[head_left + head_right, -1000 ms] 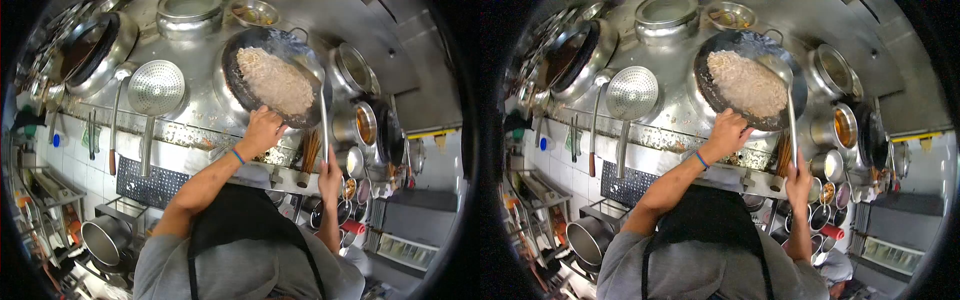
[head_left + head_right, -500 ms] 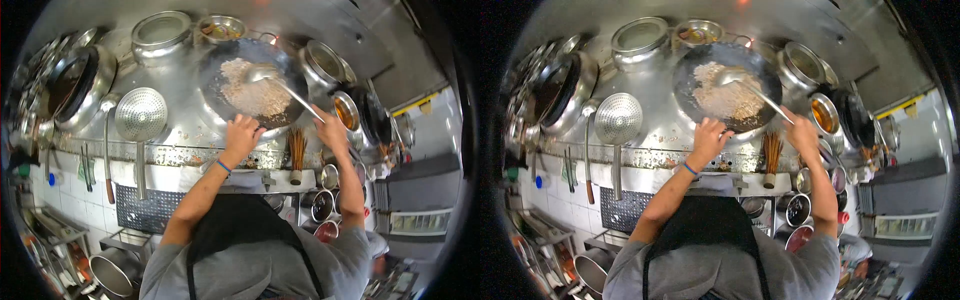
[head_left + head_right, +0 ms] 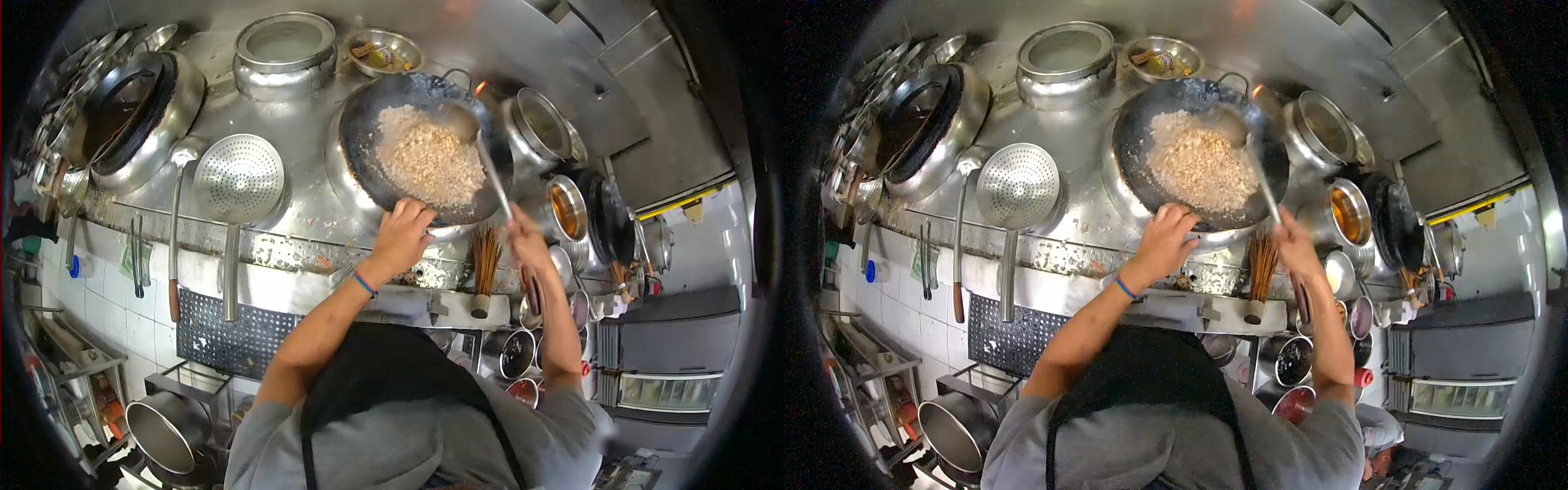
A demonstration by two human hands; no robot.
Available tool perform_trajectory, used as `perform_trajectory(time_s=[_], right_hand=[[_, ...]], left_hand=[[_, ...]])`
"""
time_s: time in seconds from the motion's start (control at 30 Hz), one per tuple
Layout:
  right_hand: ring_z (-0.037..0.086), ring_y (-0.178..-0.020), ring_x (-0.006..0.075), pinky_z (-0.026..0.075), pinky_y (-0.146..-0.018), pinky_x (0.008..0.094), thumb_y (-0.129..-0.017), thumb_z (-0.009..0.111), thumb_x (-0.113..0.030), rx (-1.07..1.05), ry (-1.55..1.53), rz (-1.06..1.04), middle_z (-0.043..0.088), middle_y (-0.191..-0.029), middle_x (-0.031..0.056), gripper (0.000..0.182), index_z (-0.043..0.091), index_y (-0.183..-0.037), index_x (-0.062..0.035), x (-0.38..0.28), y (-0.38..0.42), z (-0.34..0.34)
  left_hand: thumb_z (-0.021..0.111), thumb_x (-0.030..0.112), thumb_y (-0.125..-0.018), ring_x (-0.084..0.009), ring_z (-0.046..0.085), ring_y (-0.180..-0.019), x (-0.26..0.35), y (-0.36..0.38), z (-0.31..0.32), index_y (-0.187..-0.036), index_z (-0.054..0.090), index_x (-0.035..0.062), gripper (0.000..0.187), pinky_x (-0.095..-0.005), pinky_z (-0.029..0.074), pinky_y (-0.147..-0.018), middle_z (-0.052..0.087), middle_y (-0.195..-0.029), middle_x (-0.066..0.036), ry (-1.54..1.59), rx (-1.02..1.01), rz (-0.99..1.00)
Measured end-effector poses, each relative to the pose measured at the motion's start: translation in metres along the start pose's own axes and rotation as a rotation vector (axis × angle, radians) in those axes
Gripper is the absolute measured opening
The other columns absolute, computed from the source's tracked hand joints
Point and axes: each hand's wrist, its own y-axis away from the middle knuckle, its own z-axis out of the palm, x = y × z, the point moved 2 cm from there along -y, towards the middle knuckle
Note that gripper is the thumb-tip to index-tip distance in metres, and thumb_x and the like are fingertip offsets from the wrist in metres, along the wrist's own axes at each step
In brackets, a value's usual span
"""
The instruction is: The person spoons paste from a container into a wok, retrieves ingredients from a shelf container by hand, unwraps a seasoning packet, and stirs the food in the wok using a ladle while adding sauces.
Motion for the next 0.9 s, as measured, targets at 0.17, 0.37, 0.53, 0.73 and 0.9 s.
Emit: perform_trajectory(time_s=[0.17,0.37,0.53,0.73,0.9], right_hand=[[0.067,-0.108,0.0251,0.052,-0.095,0.0355,-0.105,0.051,-0.017,0.275,0.168,-0.424,0.07,-0.129,0.018,0.047,0.048,-0.151,-0.0053,0.036,-0.134,0.02],[0.071,-0.103,0.0386,0.054,-0.093,0.0468,-0.101,0.06,-0.025,0.06,0.644,-0.3,0.068,-0.127,0.0211,0.048,0.053,-0.149,-0.024,-0.031,-0.065,0.02],[0.069,-0.095,0.0443,0.054,-0.086,0.0535,-0.099,0.062,-0.026,0.241,0.865,-0.45,0.073,-0.098,0.0215,0.048,0.056,-0.146,-0.0338,-0.061,0.033,-0.07],[0.07,-0.089,0.0436,0.055,-0.08,0.0512,-0.094,0.067,-0.012,0.389,0.819,-0.473,0.073,-0.097,0.0221,0.053,0.059,-0.143,-0.0294,-0.065,0.134,-0.116],[0.07,-0.086,0.0438,0.055,-0.08,0.0531,-0.092,0.067,-0.011,0.171,0.798,-0.317,0.073,-0.094,0.0228,0.053,0.061,-0.142,-0.0287,-0.002,0.148,-0.087]], left_hand=[[0.079,0.023,-0.083,-0.0349,0.055,-0.109,0.004,-0.005,-0.001,-0.112,0.065,0.0064,0.036,-0.0462,0.048,-0.088,0.059,-0.108,-0.011,-0.017,0.005,0.014],[0.073,0.03,-0.091,-0.0293,0.059,-0.097,0.001,-0.01,-0.002,-0.096,0.07,0.0081,0.023,-0.0448,0.047,-0.077,0.062,-0.092,-0.007,-0.075,0.01,-0.035],[0.072,0.032,-0.091,-0.0296,0.061,-0.095,-0.001,-0.009,0.001,-0.092,0.071,0.0083,0.024,-0.045,0.048,-0.075,0.063,-0.092,-0.007,-0.08,0.04,-0.024],[0.072,0.037,-0.091,-0.0305,0.062,-0.094,0.008,-0.017,-0.002,-0.088,0.073,0.0066,0.031,-0.0454,0.049,-0.076,0.066,-0.089,-0.009,-0.131,-0.046,-0.056],[0.071,0.043,-0.09,-0.0319,0.063,-0.09,0.002,-0.024,0.011,-0.079,0.074,0.0042,0.041,-0.0456,0.05,-0.077,0.07,-0.084,-0.012,-0.168,-0.025,-0.041]])
